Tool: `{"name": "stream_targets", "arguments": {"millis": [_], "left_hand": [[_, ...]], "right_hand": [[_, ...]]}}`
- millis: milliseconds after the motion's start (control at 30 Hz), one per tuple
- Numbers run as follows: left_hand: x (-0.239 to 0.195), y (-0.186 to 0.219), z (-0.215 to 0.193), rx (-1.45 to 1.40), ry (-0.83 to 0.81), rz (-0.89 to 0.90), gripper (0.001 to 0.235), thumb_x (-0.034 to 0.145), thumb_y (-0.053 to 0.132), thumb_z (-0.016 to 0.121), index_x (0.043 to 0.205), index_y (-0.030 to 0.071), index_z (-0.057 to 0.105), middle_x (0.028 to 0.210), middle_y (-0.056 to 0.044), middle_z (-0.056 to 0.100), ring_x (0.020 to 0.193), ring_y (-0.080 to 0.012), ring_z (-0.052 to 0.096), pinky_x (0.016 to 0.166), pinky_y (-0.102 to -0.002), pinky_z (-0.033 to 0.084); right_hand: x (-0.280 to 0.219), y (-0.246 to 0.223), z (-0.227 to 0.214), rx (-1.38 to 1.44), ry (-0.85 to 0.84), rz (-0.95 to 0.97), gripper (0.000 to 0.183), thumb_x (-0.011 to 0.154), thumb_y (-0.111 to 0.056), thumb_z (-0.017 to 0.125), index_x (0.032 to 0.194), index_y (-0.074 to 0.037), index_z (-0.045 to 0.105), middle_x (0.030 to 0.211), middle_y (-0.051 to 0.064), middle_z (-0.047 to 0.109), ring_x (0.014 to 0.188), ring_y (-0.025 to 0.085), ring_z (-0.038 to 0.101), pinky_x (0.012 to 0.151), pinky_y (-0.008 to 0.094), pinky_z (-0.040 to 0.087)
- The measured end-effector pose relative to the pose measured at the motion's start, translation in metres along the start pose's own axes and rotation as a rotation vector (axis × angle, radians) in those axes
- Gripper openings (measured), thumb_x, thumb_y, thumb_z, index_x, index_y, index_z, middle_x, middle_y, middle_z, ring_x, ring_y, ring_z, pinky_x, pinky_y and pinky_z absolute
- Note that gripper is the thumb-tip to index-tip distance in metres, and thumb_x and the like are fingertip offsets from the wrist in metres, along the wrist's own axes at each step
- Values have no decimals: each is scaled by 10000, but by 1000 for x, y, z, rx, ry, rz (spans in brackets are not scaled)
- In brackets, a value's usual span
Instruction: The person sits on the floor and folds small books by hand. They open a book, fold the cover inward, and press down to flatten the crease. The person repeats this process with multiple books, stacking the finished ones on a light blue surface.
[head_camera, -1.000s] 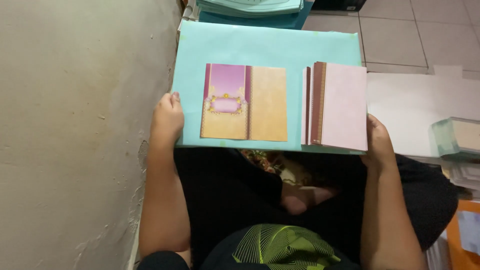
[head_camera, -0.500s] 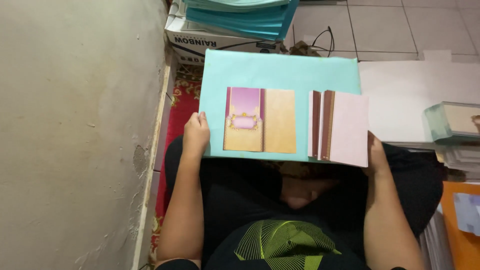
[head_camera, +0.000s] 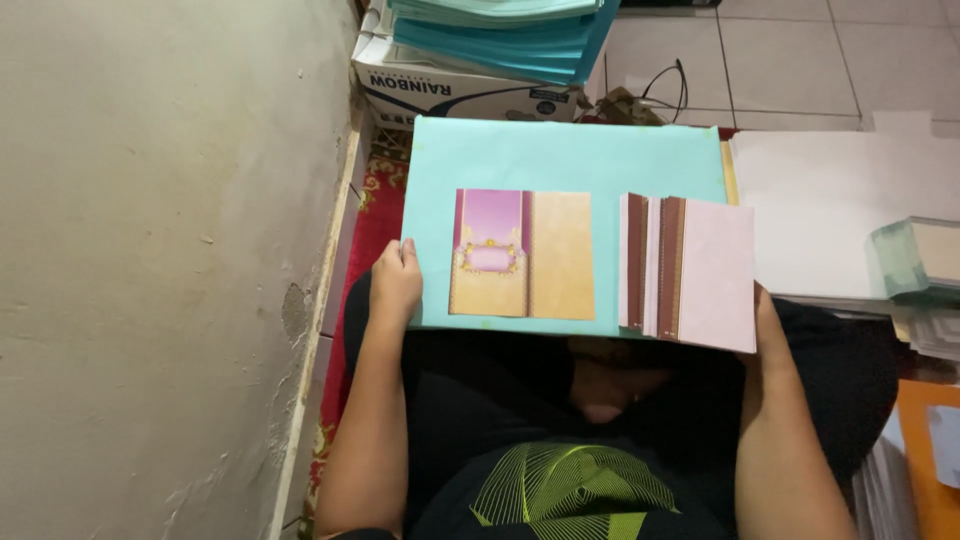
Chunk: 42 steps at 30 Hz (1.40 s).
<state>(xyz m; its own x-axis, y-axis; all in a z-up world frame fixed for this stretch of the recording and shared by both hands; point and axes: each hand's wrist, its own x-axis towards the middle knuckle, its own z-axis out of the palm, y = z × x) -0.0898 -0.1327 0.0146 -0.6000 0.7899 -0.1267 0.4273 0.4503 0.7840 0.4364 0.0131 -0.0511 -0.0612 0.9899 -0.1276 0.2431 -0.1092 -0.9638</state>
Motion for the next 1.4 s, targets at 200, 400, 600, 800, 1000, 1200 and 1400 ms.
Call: {"name": "stream_targets", "arguments": {"millis": [200,400,600,800,1000,1200,1400], "left_hand": [[-22,18,-14,-42,6,11,441,1084,336,397,946,-18,622,880,-286,678,924,-470,682,766,-534,547],[-10,-4,-6,-42,30,47,444,1085,338,409,929,-31,603,876,-320,656,921,-510,658,753,-571,528],[-13,-4,0,11,6,-11,459,1084,381,374,984,5,617,933,-288,690,969,-475,681,786,-546,550],[-9,-6,10,137,-16,-33,476,1088,376,344,1045,-21,602,993,-346,685,1016,-513,666,843,-598,529],[-20,3,11,221,-18,-51,485,1096,401,294,1092,5,575,974,-341,690,969,-521,683,795,-614,545],[-38,28,12,312,21,-49,459,1105,362,275,1102,-2,556,939,-340,698,914,-517,703,781,-597,560],[-35,-2,24,302,165,33,391,1101,341,323,1055,36,565,898,-292,705,837,-502,707,721,-589,555]], "right_hand": [[-9,-6,4,-127,-25,-21,455,1105,-470,539,1283,-74,674,1151,173,675,1103,350,648,931,459,528],[-14,-21,7,-248,-49,-5,452,1092,-464,550,1264,-69,686,1142,180,686,1109,361,650,938,472,519],[-17,-37,13,-354,-58,-19,449,1079,-458,560,1245,-65,699,1133,187,696,1114,373,651,944,485,509],[-21,-53,17,-465,-51,16,446,1067,-452,571,1227,-60,712,1124,194,706,1119,385,653,951,497,500],[-16,-63,0,-548,-43,67,444,1054,-446,582,1208,-56,725,1115,201,716,1125,397,654,957,510,490],[-9,-84,5,-661,-61,71,441,1041,-440,592,1189,-51,737,1106,208,726,1130,409,656,964,523,480],[40,-28,-22,-701,86,-9,510,1119,-516,458,1215,-82,709,1194,211,673,1195,409,590,996,567,418]]}}
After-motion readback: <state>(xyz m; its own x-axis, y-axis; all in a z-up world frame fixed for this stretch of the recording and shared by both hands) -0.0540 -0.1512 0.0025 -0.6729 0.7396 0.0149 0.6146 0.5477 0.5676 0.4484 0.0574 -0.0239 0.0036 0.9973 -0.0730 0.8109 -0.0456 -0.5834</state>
